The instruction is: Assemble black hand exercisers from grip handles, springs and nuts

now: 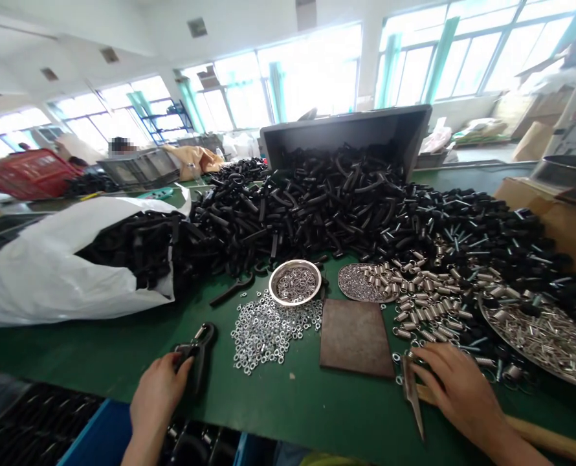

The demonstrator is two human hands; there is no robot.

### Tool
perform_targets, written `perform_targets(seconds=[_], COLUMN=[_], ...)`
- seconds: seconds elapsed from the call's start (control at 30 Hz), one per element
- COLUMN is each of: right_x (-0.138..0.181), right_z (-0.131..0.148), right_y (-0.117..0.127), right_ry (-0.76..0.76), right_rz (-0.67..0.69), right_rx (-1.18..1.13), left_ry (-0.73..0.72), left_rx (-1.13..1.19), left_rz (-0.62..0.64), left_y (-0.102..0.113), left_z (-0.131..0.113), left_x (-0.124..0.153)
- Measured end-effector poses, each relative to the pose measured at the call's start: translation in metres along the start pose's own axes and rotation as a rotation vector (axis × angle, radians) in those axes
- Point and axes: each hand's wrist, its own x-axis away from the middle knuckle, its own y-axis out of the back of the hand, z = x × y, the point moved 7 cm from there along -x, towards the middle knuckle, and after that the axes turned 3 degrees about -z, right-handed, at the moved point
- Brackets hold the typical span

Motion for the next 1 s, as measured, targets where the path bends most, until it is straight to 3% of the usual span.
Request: perform_targets(seconds=[0.13, 0.2, 0.3, 0.4, 0.47, 0.57, 0.63, 0.7, 0.77, 0.83, 0.87, 0.93, 1.0], right_x=[-0.094, -0.138, -0.185, -0.205, -0.212, -0.219, -0.220, -0.212, -0.190, -0.157, -0.139, -0.101, -0.068], right_z=[0.031, 0.045, 0.059, 0.060, 0.052, 0.030, 0.015, 0.011, 0.024, 0.054, 0.073, 0.117, 0.131], right_y=[-0.034, -0.060, -0.100, -0.129, -0.136, -0.127, -0.110, -0.087, -0.064, -0.044, -0.035, -0.019, -0.016], right_ry=[-0.065, -0.079, -0.096, -0.153, -0.206, -0.287, -0.338, -0.360, -0.341, -0.231, -0.122, 0.299, 0.559], right_rz=[0.189, 0.244, 0.282, 0.320, 0.317, 0.257, 0.194, 0.129, 0.081, 0.055, 0.059, 0.041, 0.083], right_rx=[-0.168, -0.182, -0.181, -0.172, -0.174, -0.202, -0.230, -0.262, -0.298, -0.342, -0.373, -0.384, -0.319], left_ry=[-0.158, -0.309, -0.461, -0.526, -0.544, -0.548, -0.515, -0.416, -0.245, -0.053, 0.038, 0.194, 0.283], left_rx=[0.017, 0.160, 0.366, 0.500, 0.571, 0.715, 0.858, 1.050, 1.296, 1.552, 1.655, 1.773, 1.799], left_rz=[-0.305, -0.358, -0.323, -0.247, -0.198, -0.111, 0.013, 0.232, 0.483, 0.693, 0.777, 0.890, 0.908], left_y=[0.029, 0.036, 0.034, 0.026, 0.021, 0.014, 0.008, -0.001, -0.009, -0.012, -0.012, -0.015, -0.020], left_z=[-0.066, -0.109, -0.161, -0.191, -0.202, -0.215, -0.228, -0.245, -0.266, -0.286, -0.295, -0.304, -0.301], left_x=[0.015, 0.028, 0.051, 0.070, 0.077, 0.083, 0.086, 0.092, 0.104, 0.119, 0.125, 0.134, 0.136])
